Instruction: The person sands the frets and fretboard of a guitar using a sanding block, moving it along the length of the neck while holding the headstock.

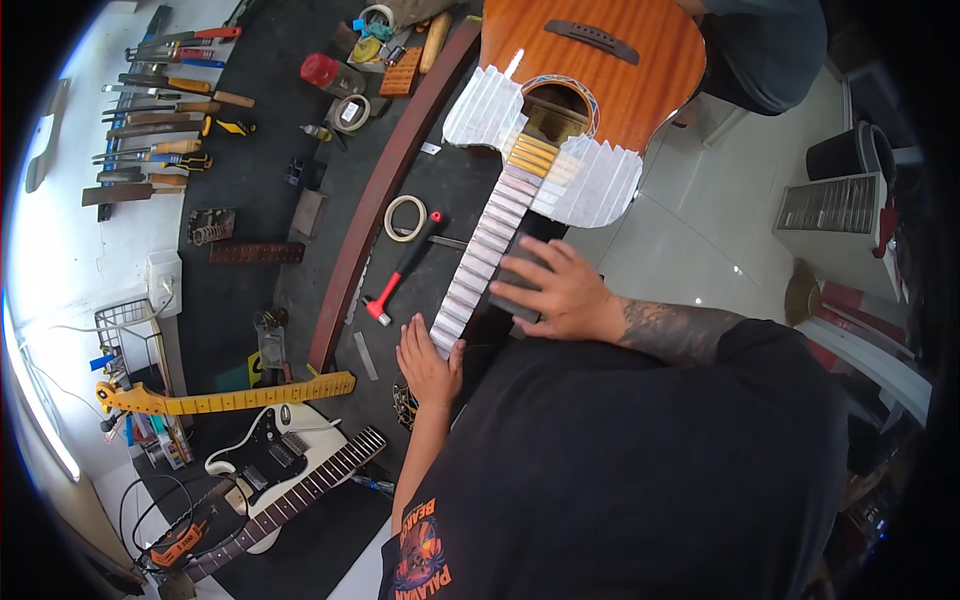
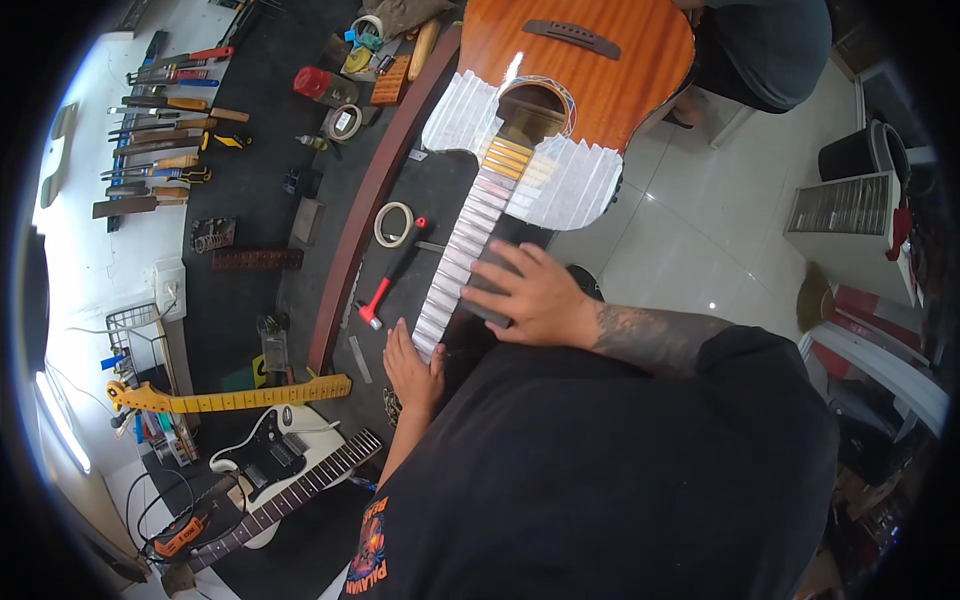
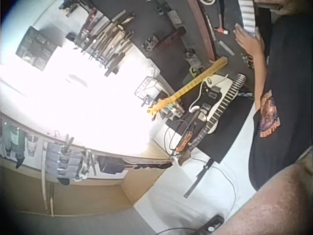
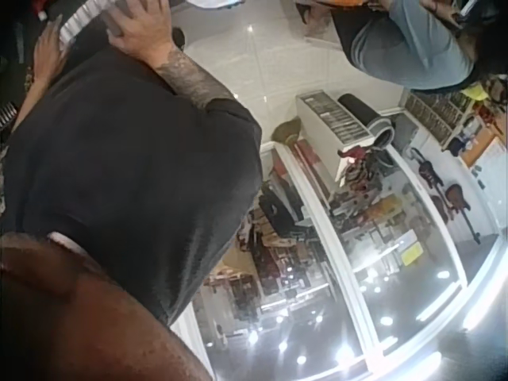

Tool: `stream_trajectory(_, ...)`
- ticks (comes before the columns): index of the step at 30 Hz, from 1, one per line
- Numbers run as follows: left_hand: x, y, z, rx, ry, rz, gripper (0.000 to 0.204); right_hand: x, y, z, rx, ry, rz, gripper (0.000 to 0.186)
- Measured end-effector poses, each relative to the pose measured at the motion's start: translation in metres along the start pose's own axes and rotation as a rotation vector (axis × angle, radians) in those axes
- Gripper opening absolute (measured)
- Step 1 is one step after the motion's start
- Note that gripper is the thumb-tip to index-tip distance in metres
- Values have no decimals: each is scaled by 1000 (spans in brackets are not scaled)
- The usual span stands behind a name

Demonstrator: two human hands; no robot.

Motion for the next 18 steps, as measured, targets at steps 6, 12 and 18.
stream_trajectory(6, 5, 8, 2, -15, 23, 63, 85, 37, 76, 33, -74, 43, -249, 59)
stream_trajectory(12, -2, 16, -18, -26, 148, 120, 75, 14, 114, 77, -27, -4, -211, 56)
stream_trajectory(18, 3, 31, -37, 73, 173, 93, 82, 35, 104, 36, -4, -69, -223, 56)
Point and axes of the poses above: each hand's wrist, its own z-axis towards the middle knuckle, its own x-axis out of the back of the hand, y = z × x, the point moved 3 cm from there along z, towards the middle knuckle, and after that the axes turned 12 degrees about x, right-handed, at the moved point
